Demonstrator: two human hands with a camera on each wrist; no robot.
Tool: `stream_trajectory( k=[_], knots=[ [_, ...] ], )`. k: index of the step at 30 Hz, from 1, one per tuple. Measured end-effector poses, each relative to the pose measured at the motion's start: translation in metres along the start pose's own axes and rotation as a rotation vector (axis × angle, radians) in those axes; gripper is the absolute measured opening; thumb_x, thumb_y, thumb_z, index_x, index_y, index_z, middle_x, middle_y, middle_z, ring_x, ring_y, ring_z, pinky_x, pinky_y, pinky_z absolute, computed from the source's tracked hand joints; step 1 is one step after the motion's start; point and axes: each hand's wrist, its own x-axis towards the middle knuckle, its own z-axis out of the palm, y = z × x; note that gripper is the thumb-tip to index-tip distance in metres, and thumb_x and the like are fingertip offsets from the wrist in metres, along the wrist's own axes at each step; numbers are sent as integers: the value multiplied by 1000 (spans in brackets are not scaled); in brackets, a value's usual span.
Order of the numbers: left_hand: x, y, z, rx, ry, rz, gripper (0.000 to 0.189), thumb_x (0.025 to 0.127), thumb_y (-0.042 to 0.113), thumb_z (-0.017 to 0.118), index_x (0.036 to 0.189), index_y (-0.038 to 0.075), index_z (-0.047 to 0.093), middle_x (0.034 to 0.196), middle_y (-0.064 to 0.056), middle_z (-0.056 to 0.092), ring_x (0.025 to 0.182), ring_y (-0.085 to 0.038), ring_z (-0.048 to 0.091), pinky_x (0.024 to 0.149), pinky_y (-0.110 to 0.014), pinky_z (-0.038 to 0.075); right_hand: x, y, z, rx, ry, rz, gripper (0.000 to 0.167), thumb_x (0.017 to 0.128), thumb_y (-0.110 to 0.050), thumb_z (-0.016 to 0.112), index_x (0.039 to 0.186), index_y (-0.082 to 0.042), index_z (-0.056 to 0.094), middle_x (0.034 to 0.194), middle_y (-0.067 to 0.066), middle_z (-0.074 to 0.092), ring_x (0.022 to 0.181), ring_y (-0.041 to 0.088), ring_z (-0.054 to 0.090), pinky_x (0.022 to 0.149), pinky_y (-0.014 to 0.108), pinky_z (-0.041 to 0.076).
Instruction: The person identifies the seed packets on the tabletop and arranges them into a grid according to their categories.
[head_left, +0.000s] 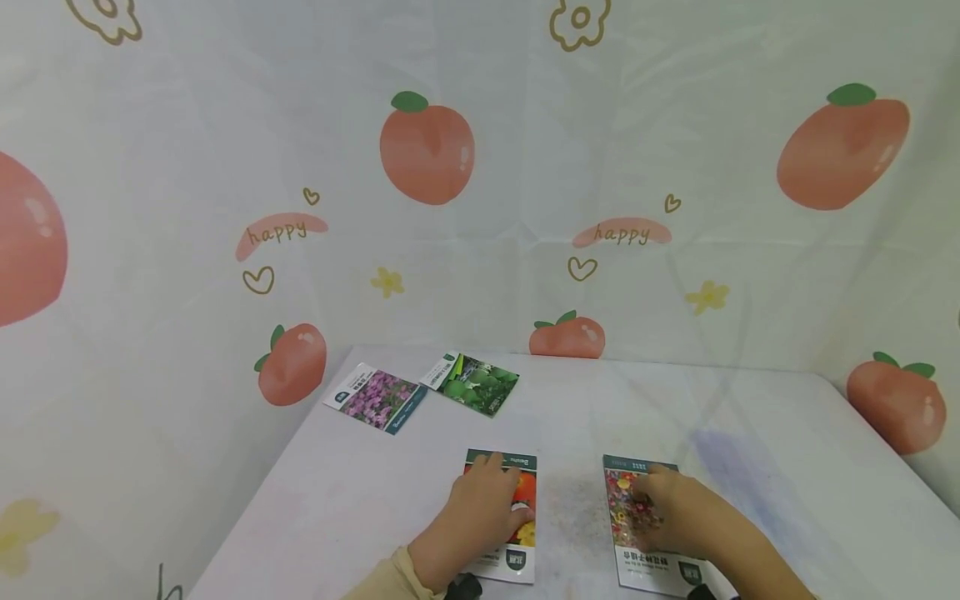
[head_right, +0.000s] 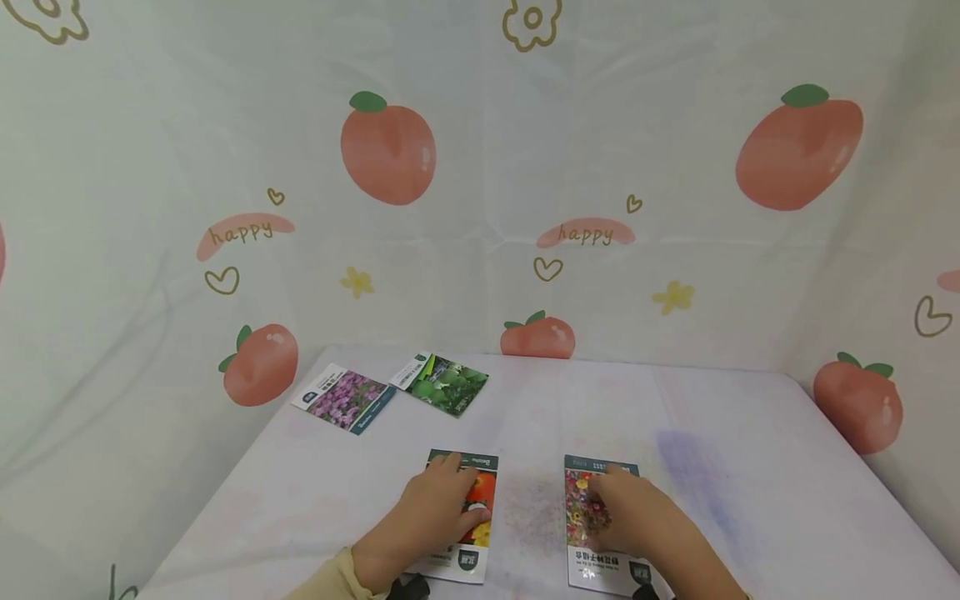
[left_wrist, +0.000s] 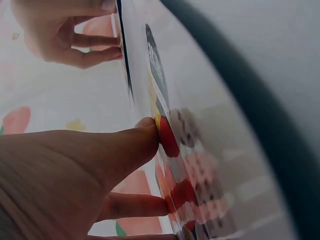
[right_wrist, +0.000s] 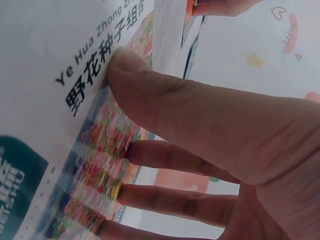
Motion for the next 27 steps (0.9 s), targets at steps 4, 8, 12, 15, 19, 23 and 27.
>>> stream_trajectory(
  k=[4, 8, 12, 15, 19, 23, 27],
  knots=[
    [-1, 3, 0, 2, 7, 14, 63, 91, 58, 78, 134, 13, 72, 138, -13, 67, 125, -31, 62, 90, -55, 63, 0, -1, 1, 2, 0, 8, 52, 72, -28, 99, 114, -14, 73, 109, -1, 64, 89, 17, 62, 77, 46, 57],
    [-1, 5, 1, 17, 17, 29, 62, 92, 59, 78, 134, 13, 72, 138, -13, 67, 125, -31, 63, 89, -53, 64, 0, -1, 1, 1, -2, 11, 53, 72, -29, 99, 115, -13, 73, 109, 0, 64, 91, 19, 63, 78, 47, 58],
    [3, 7, 4, 26, 9, 29, 64, 92, 61, 77, 134, 14, 71, 141, -14, 66, 126, -31, 63, 89, -53, 64, 0, -2, -1, 2, -5, 16, 54, 72, -29, 99, 116, -13, 73, 110, 0, 64, 92, 19, 63, 79, 48, 58],
    [5, 9, 7, 25, 0, 25, 65, 92, 62, 76, 135, 13, 71, 141, -14, 66, 125, -30, 62, 90, -53, 64, 0, -4, -2, 6, -7, 26, 54, 72, -29, 99, 117, -14, 73, 112, 0, 64, 94, 19, 64, 81, 48, 58],
    [7, 12, 10, 24, -12, 20, 66, 92, 62, 76, 135, 12, 71, 140, -14, 66, 123, -29, 62, 90, -52, 64, 0, -5, -2, 15, -8, 28, 55, 72, -29, 99, 118, -13, 73, 111, 0, 64, 94, 19, 64, 81, 48, 58],
    [6, 17, 8, 29, -25, 17, 66, 92, 62, 76, 136, 13, 71, 140, -14, 65, 124, -30, 62, 91, -52, 64, -1, -3, -1, 5, -4, 15, 55, 72, -29, 99, 118, -12, 73, 110, -1, 64, 92, 18, 63, 79, 47, 58],
    [6, 21, 6, 32, -23, 21, 65, 91, 60, 77, 135, 13, 71, 139, -13, 66, 122, -29, 62, 89, -51, 64, 0, -2, -1, 7, -6, 17, 54, 72, -30, 99, 117, -13, 73, 108, -1, 63, 91, 17, 62, 78, 46, 57]
  ],
)
